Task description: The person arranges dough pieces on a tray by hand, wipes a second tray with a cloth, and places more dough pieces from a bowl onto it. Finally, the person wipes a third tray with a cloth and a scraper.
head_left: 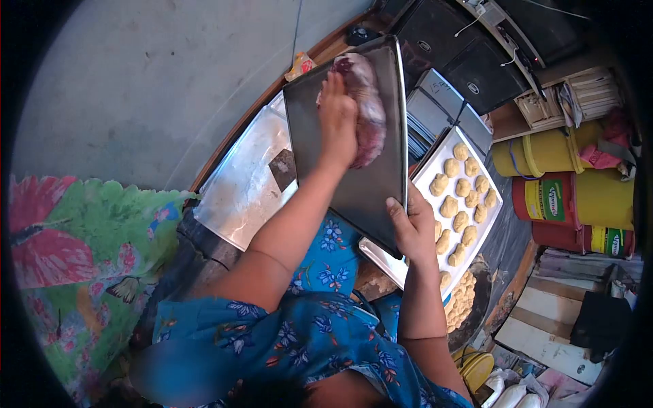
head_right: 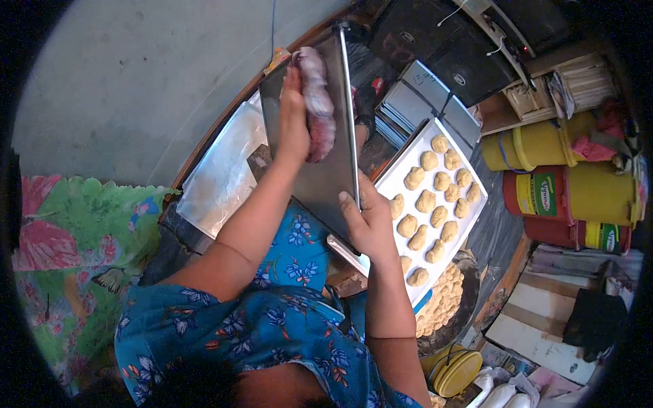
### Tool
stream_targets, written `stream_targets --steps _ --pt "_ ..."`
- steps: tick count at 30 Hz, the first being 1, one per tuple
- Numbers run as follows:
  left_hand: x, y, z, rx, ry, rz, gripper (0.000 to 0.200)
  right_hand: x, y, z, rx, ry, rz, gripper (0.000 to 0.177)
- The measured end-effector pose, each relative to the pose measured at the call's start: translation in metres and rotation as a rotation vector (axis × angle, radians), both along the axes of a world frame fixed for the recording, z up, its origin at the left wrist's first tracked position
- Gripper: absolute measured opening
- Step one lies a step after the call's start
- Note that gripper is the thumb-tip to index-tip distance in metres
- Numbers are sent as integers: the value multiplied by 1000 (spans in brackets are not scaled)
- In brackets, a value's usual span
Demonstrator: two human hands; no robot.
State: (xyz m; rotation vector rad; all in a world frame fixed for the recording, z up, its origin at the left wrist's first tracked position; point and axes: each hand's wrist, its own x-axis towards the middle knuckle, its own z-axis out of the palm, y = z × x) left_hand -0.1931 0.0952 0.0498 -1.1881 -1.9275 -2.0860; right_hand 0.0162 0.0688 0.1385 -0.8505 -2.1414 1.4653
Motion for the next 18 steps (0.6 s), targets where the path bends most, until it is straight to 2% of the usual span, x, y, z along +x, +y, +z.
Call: stream_targets --steps 2,3,6,8,11,14,17,18 --pt "27 -20 20 -18 7 -89 94 0 1 -3 -70 41 -16 43" --pt "33 -27 32 -118 26 -95 104 -1 1 -3 -101 63 -21 43" --pt "28 -21 33 -127 -5 -48 86 -1 -3 0 -15 84 -18 43" --pt "8 -3 20 -87 -163 -35 80 2 -2 -2 -19 83 -4 43" --pt "-50 31 -37 -87 -351 -2 67 6 -8 1 7 77 10 44" --pt "-108 50 -131 -41 -739 -52 57 12 -13 -1 3 78 -10 43" --pt "-107 22 -184 358 -910 -275 49 11 -12 -7 -12 88 -21 42" --pt "-91 12 -184 258 -981 -248 49 10 -11 -7 -16 90 -20 42"
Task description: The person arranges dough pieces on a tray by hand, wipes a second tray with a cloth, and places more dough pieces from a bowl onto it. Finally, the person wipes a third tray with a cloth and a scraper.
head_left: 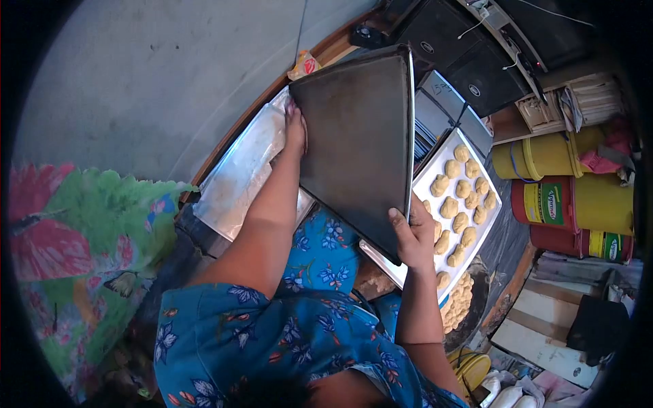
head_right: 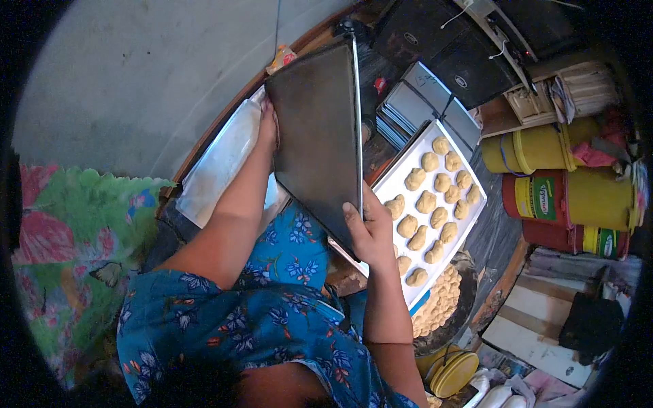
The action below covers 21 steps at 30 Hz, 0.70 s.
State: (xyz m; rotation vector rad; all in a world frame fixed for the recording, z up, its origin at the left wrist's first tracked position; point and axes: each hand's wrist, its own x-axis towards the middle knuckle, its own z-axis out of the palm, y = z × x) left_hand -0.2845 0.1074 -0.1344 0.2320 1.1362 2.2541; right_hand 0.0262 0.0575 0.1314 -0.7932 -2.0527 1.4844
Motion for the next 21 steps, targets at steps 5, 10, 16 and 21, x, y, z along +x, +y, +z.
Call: stream_targets --steps 5,10,16,21 --pt "63 -28 -36 -398 382 -34 55 -3 9 1 -4 18 -67 41" --pt "169 -74 132 -51 1040 -121 62 3 18 -6 -171 86 -169 37" --pt "162 -48 201 -31 1554 55 57 14 20 -27 11 96 -45 32" --pt "87 2 136 -272 998 272 51 10 11 -17 -75 88 -50 42"
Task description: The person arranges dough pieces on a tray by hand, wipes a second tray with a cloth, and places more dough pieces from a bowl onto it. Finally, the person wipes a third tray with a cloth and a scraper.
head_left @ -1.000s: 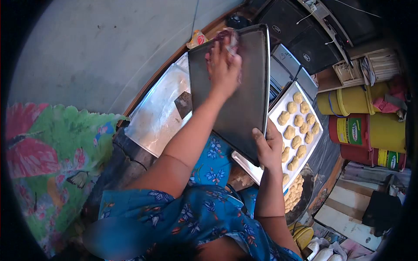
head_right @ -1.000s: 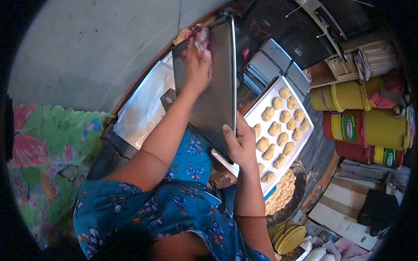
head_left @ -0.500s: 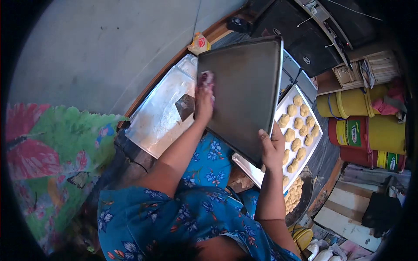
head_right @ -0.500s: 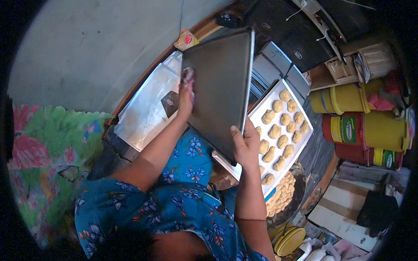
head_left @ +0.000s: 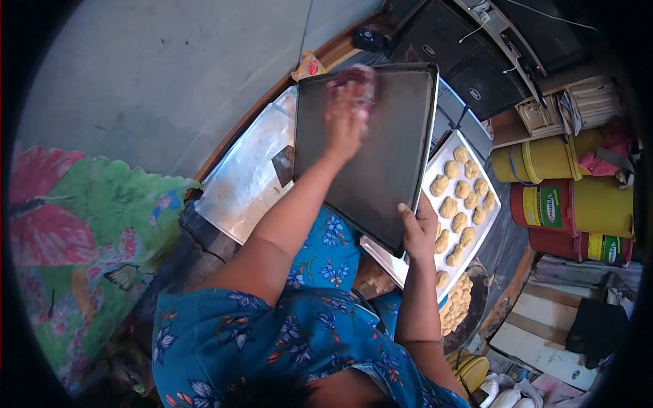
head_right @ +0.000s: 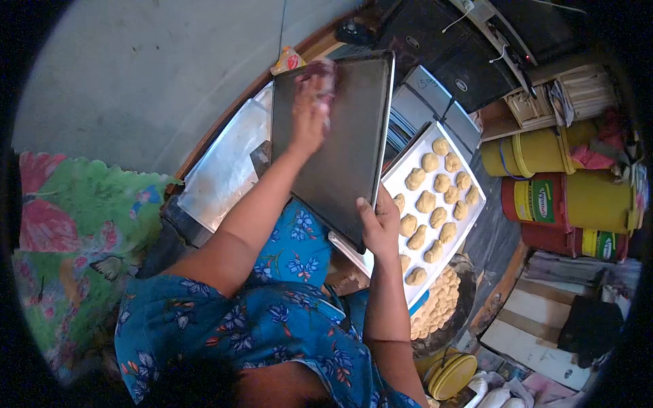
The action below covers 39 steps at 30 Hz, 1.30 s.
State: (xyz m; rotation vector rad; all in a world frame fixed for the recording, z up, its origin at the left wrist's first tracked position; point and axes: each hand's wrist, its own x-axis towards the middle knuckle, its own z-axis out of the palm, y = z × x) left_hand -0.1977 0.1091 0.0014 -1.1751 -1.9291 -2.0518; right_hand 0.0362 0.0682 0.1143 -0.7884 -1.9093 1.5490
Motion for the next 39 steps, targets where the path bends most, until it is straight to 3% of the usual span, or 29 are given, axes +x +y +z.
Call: stream_targets --steps 1,3,5,7,14,17,18,20,21,25,27,29,32,35,39 --pt "-19 6 -37 -33 -40 84 50 2 -3 0 7 -9 -15 43" --pt "-47 -5 -100 -195 -217 -28 45 5 -7 -1 28 -22 -43 44" --pt "-52 -16 -170 -149 -326 -9 45 8 -5 -5 49 -26 -63 44" --pt "-25 -43 -184 -215 -470 55 46 5 -7 -3 60 -10 -86 43" --pt "45 -106 -172 -406 -631 -385 58 5 7 -17 -11 49 -194 44" --pt "66 -128 -100 -395 -686 -514 52 9 18 -24 -102 130 -225 44" --pt "58 -140 -72 -507 -835 -667 51 12 19 -21 -100 50 -286 42" --pt "42 -147 -54 -587 -794 -749 47 18 31 -28 -111 101 -385 41" --pt "30 -151 -54 -538 -619 -660 46 24 38 -26 -103 113 -407 41" --pt "-28 -172 -87 -367 -911 -361 42 58 58 12 -227 282 -563 39" --pt "-59 -196 -89 -575 -680 -234 47 94 79 30 -59 323 -553 38" --pt "-90 -214 -134 -928 -80 85 56 133 93 62 269 265 -615 39" --pt "-88 -214 -105 -882 -237 46 60 166 79 131 547 288 -632 39" --pt "-60 -182 -63 -568 -601 -254 58 186 65 159 597 324 -605 37" --pt "5 -121 19 -322 -900 -788 76 203 38 163 1258 -337 -489 49"
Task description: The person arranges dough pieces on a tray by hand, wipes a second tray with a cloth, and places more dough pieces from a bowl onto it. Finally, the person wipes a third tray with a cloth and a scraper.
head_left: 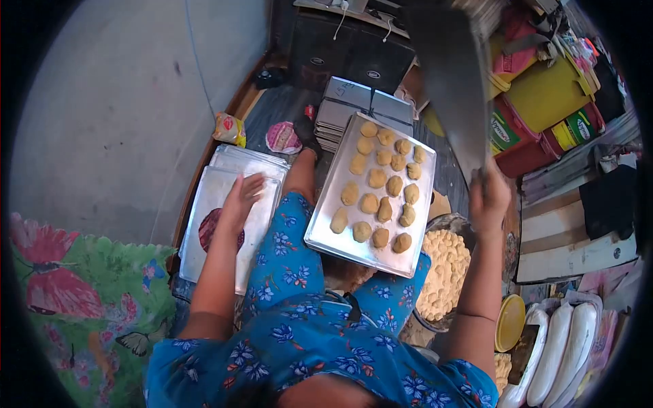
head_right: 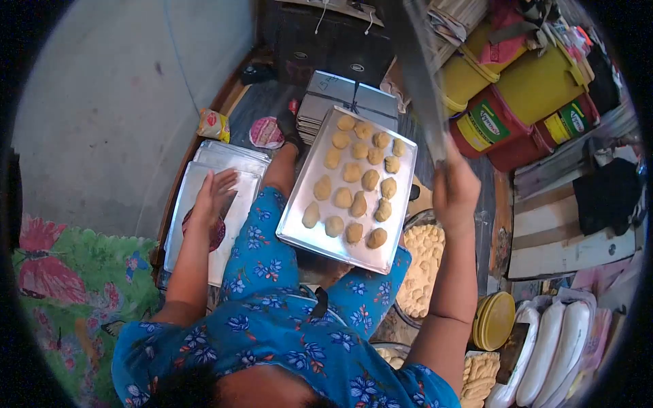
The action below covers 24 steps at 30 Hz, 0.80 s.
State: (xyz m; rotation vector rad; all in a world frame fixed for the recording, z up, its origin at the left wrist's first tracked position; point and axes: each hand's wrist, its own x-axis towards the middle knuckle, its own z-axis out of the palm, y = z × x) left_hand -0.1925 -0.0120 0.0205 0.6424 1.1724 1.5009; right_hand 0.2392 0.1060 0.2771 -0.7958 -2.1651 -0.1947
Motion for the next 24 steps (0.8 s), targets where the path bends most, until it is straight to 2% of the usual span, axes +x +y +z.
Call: stream_targets --steps 1,2,4,7,10,11,14,15,16,18,20,22,23,24 --pt "16 14 20 104 -186 -156 80 0 -6 -5 95 -121 2 60" --pt "32 27 38 208 -374 -309 84 7 -6 -20 160 -210 28 62" --pt "65 51 65 313 -585 -508 91 18 -19 -50 127 -428 8 57" --pt "101 76 81 418 -724 -672 84 32 -43 -108 1 -600 50 51" --pt "125 95 29 -37 -107 -361 80 39 -63 -156 -152 -737 160 52" --pt "137 79 34 27 -20 -261 82 39 -66 -171 -282 -669 203 54" --pt "138 56 30 -77 9 -213 76 30 -74 -182 -409 -626 280 55" --pt "140 58 12 -125 74 -100 61 30 -76 -185 -457 -581 303 52" --pt "136 55 -6 -98 64 -149 55 28 -78 -188 -505 -534 327 50" --pt "130 53 -11 -31 46 -255 43 25 -77 -191 -592 -438 363 46" --pt "126 56 -24 -28 329 -208 36 40 -60 -210 -690 90 -101 47" --pt "129 56 -12 -22 588 -155 30 53 -41 -224 -709 437 -445 53" --pt "131 54 -20 -37 562 -139 30 62 -39 -242 -641 348 -503 54" --pt "131 52 -28 -52 536 -124 31 68 -28 -261 -884 520 -466 54"
